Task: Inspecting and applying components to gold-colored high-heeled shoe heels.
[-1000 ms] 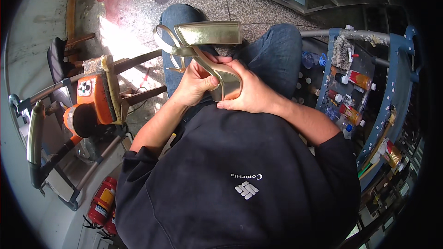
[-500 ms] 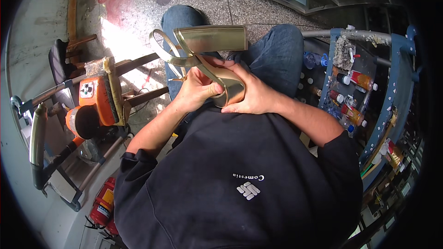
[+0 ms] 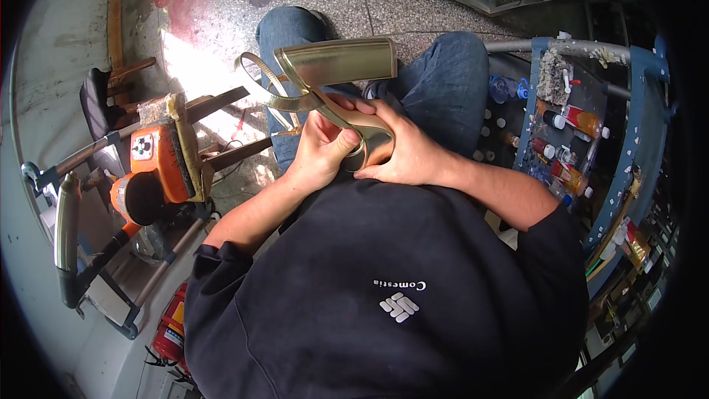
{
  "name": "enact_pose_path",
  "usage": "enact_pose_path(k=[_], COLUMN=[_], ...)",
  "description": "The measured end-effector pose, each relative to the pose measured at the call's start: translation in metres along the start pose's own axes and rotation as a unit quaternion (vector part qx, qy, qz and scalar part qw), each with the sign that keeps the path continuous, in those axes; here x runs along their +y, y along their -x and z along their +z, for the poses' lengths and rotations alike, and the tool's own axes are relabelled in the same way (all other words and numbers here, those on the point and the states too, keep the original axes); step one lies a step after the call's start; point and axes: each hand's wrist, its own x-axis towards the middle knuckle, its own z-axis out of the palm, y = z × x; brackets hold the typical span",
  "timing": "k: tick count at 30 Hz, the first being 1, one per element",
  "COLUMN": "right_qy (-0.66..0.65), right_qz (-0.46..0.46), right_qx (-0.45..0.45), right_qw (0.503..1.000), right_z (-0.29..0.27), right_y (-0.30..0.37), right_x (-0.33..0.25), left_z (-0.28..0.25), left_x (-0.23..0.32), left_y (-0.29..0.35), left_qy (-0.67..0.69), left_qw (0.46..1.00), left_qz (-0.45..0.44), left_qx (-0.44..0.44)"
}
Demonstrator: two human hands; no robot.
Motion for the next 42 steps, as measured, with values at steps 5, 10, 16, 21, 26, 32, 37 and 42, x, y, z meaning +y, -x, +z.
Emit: enact_pose_path(k=[5, 10, 16, 21, 26, 32, 37, 42], right_qy=[0.099, 0.115, 0.092, 0.089, 0.087, 0.066, 0.004, -0.067], right_qz=[-0.127, -0.075, -0.03, -0.058, -0.06, -0.071, -0.173, -0.22], right_qx=[0.049, 0.05, 0.027, 0.04, 0.057, 0.081, 0.145, 0.205], right_qw=[0.986, 0.989, 0.995, 0.994, 0.993, 0.992, 0.974, 0.952], right_z=[-0.001, -0.004, -0.009, -0.006, -0.003, 0.002, 0.006, -0.009], right_y=[-0.003, -0.005, -0.006, -0.008, -0.006, -0.001, -0.021, -0.046], right_x=[0.018, 0.013, 0.005, 0.011, 0.016, 0.016, 0.02, 0.032], left_z=[-0.002, -0.019, -0.023, -0.022, -0.021, -0.019, -0.014, -0.013], left_x=[-0.007, -0.011, -0.007, -0.006, -0.008, -0.005, 0.021, 0.002], left_y=[-0.005, -0.018, -0.025, -0.027, -0.03, -0.035, -0.06, -0.057], left_qy=[0.006, 0.109, 0.137, 0.102, 0.063, 0.002, 0.026, -0.013], left_qw=[1.0, 0.991, 0.985, 0.988, 0.992, 0.992, 0.997, 0.997], left_qz=[-0.008, -0.056, -0.071, -0.059, -0.058, -0.042, -0.019, 0.027], left_qx=[-0.008, -0.051, -0.082, -0.095, -0.098, -0.12, -0.076, -0.068])
